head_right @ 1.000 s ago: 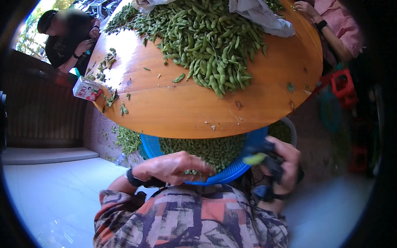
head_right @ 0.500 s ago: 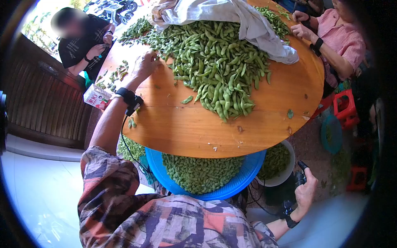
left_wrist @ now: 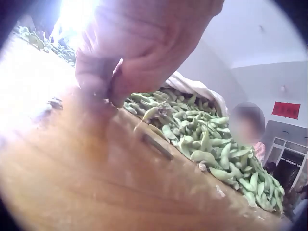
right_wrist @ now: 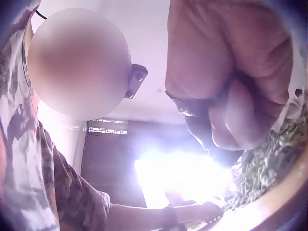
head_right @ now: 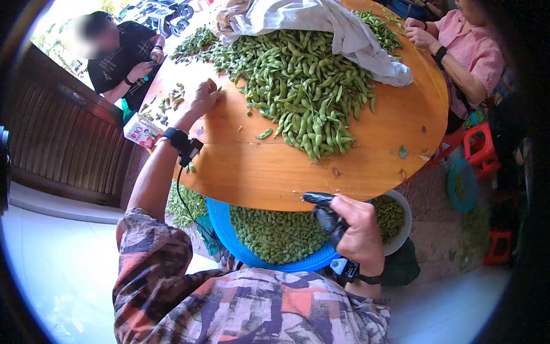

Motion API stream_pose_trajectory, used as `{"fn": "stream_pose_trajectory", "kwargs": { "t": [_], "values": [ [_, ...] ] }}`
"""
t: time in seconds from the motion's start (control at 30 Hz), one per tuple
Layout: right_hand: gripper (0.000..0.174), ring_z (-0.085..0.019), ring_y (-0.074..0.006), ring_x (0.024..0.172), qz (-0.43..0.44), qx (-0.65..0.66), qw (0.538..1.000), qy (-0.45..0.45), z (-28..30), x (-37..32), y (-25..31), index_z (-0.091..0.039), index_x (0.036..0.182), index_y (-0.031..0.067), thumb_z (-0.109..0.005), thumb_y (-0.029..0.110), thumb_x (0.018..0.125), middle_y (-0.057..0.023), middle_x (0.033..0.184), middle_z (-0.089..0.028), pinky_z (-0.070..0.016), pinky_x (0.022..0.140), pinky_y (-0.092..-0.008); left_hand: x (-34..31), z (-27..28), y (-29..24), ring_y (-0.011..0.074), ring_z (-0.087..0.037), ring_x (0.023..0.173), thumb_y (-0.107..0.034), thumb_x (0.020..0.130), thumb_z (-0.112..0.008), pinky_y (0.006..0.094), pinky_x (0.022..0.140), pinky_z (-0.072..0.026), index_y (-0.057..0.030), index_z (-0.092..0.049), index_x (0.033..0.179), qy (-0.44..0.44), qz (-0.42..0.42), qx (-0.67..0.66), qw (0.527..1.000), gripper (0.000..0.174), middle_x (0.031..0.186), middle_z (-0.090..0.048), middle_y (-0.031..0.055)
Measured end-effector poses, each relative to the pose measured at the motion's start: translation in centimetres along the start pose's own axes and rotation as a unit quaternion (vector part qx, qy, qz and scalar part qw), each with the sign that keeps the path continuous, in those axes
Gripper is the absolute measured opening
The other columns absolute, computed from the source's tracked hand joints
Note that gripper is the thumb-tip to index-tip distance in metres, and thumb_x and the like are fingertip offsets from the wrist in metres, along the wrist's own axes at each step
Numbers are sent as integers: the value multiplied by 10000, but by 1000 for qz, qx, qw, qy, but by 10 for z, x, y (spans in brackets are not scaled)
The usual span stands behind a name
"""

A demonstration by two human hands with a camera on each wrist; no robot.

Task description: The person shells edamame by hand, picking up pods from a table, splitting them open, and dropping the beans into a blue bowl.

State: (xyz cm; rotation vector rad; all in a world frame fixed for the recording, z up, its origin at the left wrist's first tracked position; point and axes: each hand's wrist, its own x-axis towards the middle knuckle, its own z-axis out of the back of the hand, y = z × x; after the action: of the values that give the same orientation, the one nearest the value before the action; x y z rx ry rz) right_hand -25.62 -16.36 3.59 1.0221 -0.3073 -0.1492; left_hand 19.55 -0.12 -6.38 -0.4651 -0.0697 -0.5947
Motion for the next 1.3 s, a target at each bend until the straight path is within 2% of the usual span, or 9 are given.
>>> {"fn": "stream_pose_trajectory", "kwargs": {
  "t": [0.07, 0.13, 0.23, 0.3, 0.33, 0.4, 0.77, 1.1, 1.3],
  "values": [
    [279, -652, -243, 711, 4, 31, 999, -15, -13, 1, -3, -697, 1057, 9, -657, -52, 787, -145, 810, -657, -481, 652, -299, 3, -1, 1, 258, -637, 714, -296, 836, -690, 396, 674, -510, -34, -623, 881, -17, -3, -4, 1000, 275, 764, -642, 130],
    [291, -635, -207, 674, 1, 46, 999, -4, -18, 3, -8, -696, 1075, 16, -647, -57, 799, -131, 789, -655, -476, 639, -284, -21, 25, -35, 101, -529, 495, -239, 883, -682, 250, 438, -410, -5, -640, 922, 83, 75, -140, 984, 241, 675, -584, 40],
    [298, -572, -109, 638, -46, 101, 993, -31, -25, 12, -8, -679, 1145, 38, -592, 5, 862, -60, 741, -645, -453, 607, -247, -85, 63, -98, 75, -521, 564, -187, 907, -646, 232, 511, -429, -5, -650, 975, 154, -4, -280, 947, 195, 707, -585, 8],
    [301, -517, -44, 625, -114, 200, 971, -66, -34, 21, -6, -657, 1192, 44, -558, 108, 915, 12, 708, -608, -432, 568, -216, -128, 60, -111, 85, -583, 716, -89, 889, -624, 236, 625, -491, -22, -613, 1046, 223, -55, -489, 842, 171, 860, -617, 21],
    [301, -517, -44, 625, -118, 200, 970, -69, -39, 25, -7, -657, 1192, 44, -558, 108, 915, 12, 708, -608, -432, 568, -216, -152, 60, -131, 99, -614, 724, 105, 817, -475, 237, 575, -513, -21, -614, 1041, 221, -31, -542, 810, 292, 880, -631, 34],
    [307, -502, -20, 608, -153, 315, 935, -57, -49, 30, -13, -649, 1199, 39, -567, 121, 915, 36, 682, -569, -421, 544, -203, -191, 58, -155, 80, -610, 705, 81, 865, -532, 212, 556, -495, -13, -613, 1028, 259, 2, -604, 754, 204, 833, -627, 20],
    [319, -463, -69, 692, -107, 256, 960, -38, -61, 22, -19, -648, 1160, 4, -582, 30, 849, -26, 798, -516, -383, 607, -218, -249, 34, -180, 35, -473, 517, 15, 893, -648, 197, 446, -337, 14, -630, 974, 187, 111, -579, 786, 83, 679, -595, -19],
    [305, -534, -111, 731, -70, 226, 971, -21, -55, 21, -23, -651, 1150, -1, -583, 18, 854, -65, 824, -567, -417, 650, -250, -251, 28, -178, 56, -503, 511, 28, 897, -633, 203, 436, -349, 32, -627, 955, 214, 106, -603, 761, 58, 682, -597, 13],
    [261, -548, -109, 674, -59, 165, 985, -12, -50, 20, -28, -652, 1132, -4, -576, 51, 888, -54, 753, -570, -424, 603, -245, -252, 28, -177, 68, -515, 519, 26, 885, -648, 210, 435, -362, 35, -626, 939, 211, 84, -567, 792, 59, 709, -615, 35]
  ]
}}
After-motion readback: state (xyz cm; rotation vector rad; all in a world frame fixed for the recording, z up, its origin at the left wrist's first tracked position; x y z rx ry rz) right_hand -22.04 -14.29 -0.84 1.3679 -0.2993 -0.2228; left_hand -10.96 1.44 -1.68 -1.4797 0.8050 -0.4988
